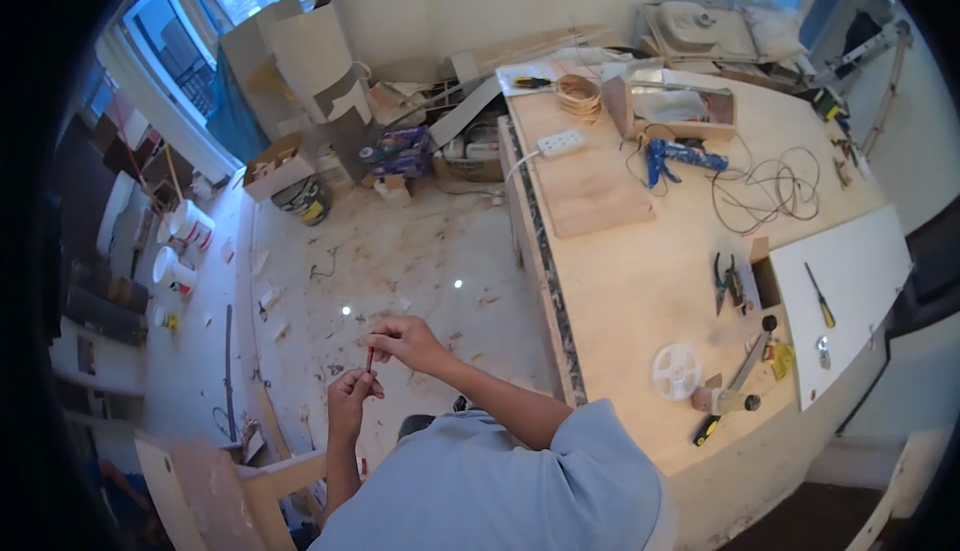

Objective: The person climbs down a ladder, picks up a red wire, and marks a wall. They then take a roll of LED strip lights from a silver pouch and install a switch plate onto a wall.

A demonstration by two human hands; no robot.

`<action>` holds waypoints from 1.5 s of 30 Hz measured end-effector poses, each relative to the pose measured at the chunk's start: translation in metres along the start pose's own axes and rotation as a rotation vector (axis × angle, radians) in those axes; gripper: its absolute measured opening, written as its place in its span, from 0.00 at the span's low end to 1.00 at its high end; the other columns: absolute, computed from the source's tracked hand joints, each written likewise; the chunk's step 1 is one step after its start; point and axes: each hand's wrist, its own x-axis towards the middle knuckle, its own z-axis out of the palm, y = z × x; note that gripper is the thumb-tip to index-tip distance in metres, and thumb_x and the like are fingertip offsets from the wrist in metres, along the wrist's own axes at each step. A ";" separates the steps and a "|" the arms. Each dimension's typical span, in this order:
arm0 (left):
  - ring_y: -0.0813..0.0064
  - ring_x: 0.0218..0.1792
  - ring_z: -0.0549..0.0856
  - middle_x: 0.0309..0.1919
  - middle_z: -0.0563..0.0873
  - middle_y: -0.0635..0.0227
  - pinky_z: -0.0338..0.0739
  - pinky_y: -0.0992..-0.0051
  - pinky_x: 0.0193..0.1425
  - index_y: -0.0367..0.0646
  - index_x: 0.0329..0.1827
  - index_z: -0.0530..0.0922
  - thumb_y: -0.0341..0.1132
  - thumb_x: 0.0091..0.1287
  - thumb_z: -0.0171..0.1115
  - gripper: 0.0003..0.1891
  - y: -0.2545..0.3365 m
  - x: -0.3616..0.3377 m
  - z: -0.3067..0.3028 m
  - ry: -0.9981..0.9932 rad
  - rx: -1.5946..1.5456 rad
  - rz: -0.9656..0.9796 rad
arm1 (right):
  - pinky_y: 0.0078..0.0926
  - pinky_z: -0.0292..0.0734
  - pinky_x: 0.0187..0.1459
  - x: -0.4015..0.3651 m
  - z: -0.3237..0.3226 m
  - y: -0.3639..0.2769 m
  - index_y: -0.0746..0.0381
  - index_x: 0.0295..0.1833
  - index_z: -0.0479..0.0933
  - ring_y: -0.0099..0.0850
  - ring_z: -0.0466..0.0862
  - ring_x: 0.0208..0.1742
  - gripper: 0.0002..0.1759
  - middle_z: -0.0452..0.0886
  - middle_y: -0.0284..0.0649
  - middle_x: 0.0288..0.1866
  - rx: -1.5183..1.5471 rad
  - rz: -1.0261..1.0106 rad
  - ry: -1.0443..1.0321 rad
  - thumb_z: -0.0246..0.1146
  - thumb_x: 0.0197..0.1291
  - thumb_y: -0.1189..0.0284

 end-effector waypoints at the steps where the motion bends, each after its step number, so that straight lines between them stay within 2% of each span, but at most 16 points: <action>1: 0.77 0.27 0.83 0.27 0.85 0.64 0.79 0.77 0.36 0.31 0.42 0.80 0.30 0.71 0.57 0.09 0.003 0.013 0.002 0.000 -0.038 -0.010 | 0.20 0.80 0.35 0.013 -0.008 -0.006 0.69 0.40 0.81 0.22 0.83 0.31 0.10 0.84 0.37 0.33 0.042 -0.009 -0.016 0.64 0.64 0.70; 7: 0.78 0.28 0.82 0.28 0.85 0.64 0.79 0.77 0.37 0.32 0.42 0.81 0.31 0.71 0.58 0.09 0.009 0.116 0.020 -0.190 -0.153 -0.104 | 0.19 0.79 0.38 0.055 -0.066 -0.026 0.69 0.44 0.81 0.20 0.82 0.34 0.11 0.84 0.36 0.34 -0.017 0.081 0.026 0.64 0.64 0.70; 13: 0.81 0.30 0.82 0.28 0.85 0.67 0.76 0.80 0.39 0.33 0.41 0.82 0.33 0.71 0.58 0.10 0.042 0.273 0.065 -0.703 0.143 -0.014 | 0.19 0.76 0.38 0.086 -0.136 -0.037 0.68 0.43 0.82 0.20 0.80 0.34 0.13 0.84 0.35 0.34 -0.173 0.041 0.501 0.62 0.66 0.68; 16: 0.82 0.30 0.82 0.27 0.85 0.69 0.76 0.79 0.39 0.34 0.40 0.82 0.33 0.71 0.58 0.10 0.080 0.350 0.099 -0.962 0.258 0.063 | 0.20 0.75 0.39 0.104 -0.163 -0.062 0.68 0.41 0.82 0.20 0.80 0.36 0.13 0.84 0.35 0.34 -0.094 0.028 0.746 0.60 0.67 0.68; 20: 0.84 0.30 0.81 0.28 0.85 0.70 0.76 0.79 0.40 0.35 0.37 0.82 0.35 0.71 0.57 0.12 0.116 0.431 0.155 -1.319 0.232 0.077 | 0.20 0.75 0.42 0.131 -0.184 -0.097 0.67 0.39 0.82 0.21 0.80 0.38 0.13 0.83 0.36 0.34 -0.231 -0.185 1.122 0.58 0.69 0.69; 23: 0.80 0.33 0.82 0.30 0.86 0.70 0.77 0.76 0.42 0.36 0.39 0.82 0.38 0.71 0.57 0.13 0.159 0.476 0.211 -1.479 0.386 0.272 | 0.21 0.74 0.45 0.134 -0.203 -0.121 0.67 0.37 0.81 0.21 0.80 0.38 0.12 0.83 0.35 0.35 -0.278 -0.323 1.381 0.58 0.69 0.70; 25: 0.81 0.32 0.82 0.29 0.85 0.70 0.76 0.75 0.42 0.37 0.39 0.82 0.40 0.70 0.58 0.13 0.160 0.521 0.263 -1.330 0.401 0.300 | 0.20 0.75 0.45 0.127 -0.208 -0.143 0.66 0.36 0.80 0.21 0.80 0.38 0.12 0.83 0.35 0.35 -0.219 -0.354 1.479 0.57 0.69 0.70; 27: 0.82 0.31 0.81 0.28 0.85 0.71 0.76 0.75 0.40 0.37 0.40 0.83 0.39 0.69 0.59 0.12 0.177 0.560 0.330 -1.106 0.356 0.461 | 0.19 0.75 0.44 0.117 -0.219 -0.151 0.66 0.36 0.80 0.20 0.80 0.37 0.12 0.83 0.35 0.33 -0.255 -0.320 1.550 0.57 0.70 0.71; 30: 0.82 0.29 0.81 0.26 0.84 0.71 0.75 0.74 0.36 0.38 0.41 0.84 0.40 0.69 0.58 0.13 0.200 0.619 0.434 -0.940 0.245 0.703 | 0.18 0.76 0.43 0.113 -0.246 -0.135 0.66 0.36 0.80 0.20 0.80 0.37 0.12 0.83 0.34 0.33 -0.235 -0.300 1.453 0.57 0.70 0.71; 32: 0.57 0.29 0.84 0.26 0.84 0.52 0.74 0.64 0.36 0.35 0.33 0.82 0.43 0.66 0.59 0.17 0.219 0.643 0.494 -0.814 0.243 0.866 | 0.19 0.76 0.41 0.123 -0.260 -0.138 0.68 0.36 0.80 0.20 0.80 0.36 0.11 0.83 0.35 0.32 -0.249 -0.263 1.416 0.58 0.68 0.72; 34: 0.48 0.34 0.83 0.29 0.84 0.47 0.75 0.61 0.39 0.36 0.36 0.83 0.44 0.65 0.59 0.17 0.234 0.664 0.546 -0.808 0.343 0.933 | 0.19 0.76 0.40 0.137 -0.268 -0.141 0.69 0.36 0.80 0.20 0.80 0.35 0.11 0.83 0.35 0.31 -0.247 -0.272 1.357 0.59 0.68 0.73; 36: 0.47 0.37 0.83 0.31 0.84 0.46 0.76 0.59 0.42 0.36 0.38 0.83 0.45 0.64 0.59 0.18 0.241 0.680 0.595 -0.793 0.416 1.017 | 0.19 0.76 0.39 0.146 -0.275 -0.149 0.70 0.35 0.80 0.20 0.79 0.33 0.10 0.82 0.35 0.30 -0.286 -0.193 1.372 0.59 0.67 0.74; 38: 0.48 0.38 0.85 0.31 0.85 0.46 0.77 0.58 0.42 0.34 0.36 0.83 0.50 0.64 0.57 0.23 0.255 0.692 0.638 -0.849 0.758 1.060 | 0.19 0.76 0.39 0.152 -0.280 -0.152 0.70 0.35 0.79 0.21 0.79 0.33 0.10 0.82 0.36 0.29 -0.359 -0.116 1.369 0.60 0.66 0.75; 41: 0.55 0.39 0.87 0.34 0.86 0.46 0.81 0.61 0.45 0.29 0.33 0.83 0.46 0.60 0.62 0.22 0.239 0.718 0.712 -0.849 0.941 0.993 | 0.19 0.76 0.39 0.152 -0.280 -0.151 0.71 0.34 0.79 0.21 0.80 0.33 0.09 0.82 0.37 0.29 -0.231 -0.070 1.448 0.59 0.66 0.76; 44: 0.60 0.31 0.89 0.30 0.87 0.47 0.83 0.64 0.37 0.28 0.29 0.83 0.42 0.59 0.59 0.20 0.216 0.747 0.768 -1.087 0.936 0.744 | 0.19 0.76 0.39 0.153 -0.275 -0.134 0.71 0.35 0.79 0.22 0.80 0.33 0.08 0.82 0.37 0.30 -0.107 -0.142 1.712 0.59 0.65 0.77; 45: 0.62 0.21 0.87 0.24 0.86 0.50 0.82 0.65 0.29 0.30 0.25 0.83 0.39 0.58 0.57 0.17 0.225 0.755 0.770 -1.177 0.988 0.874 | 0.19 0.76 0.39 0.154 -0.272 -0.129 0.71 0.35 0.79 0.22 0.80 0.34 0.08 0.82 0.37 0.31 -0.098 -0.139 1.805 0.58 0.66 0.77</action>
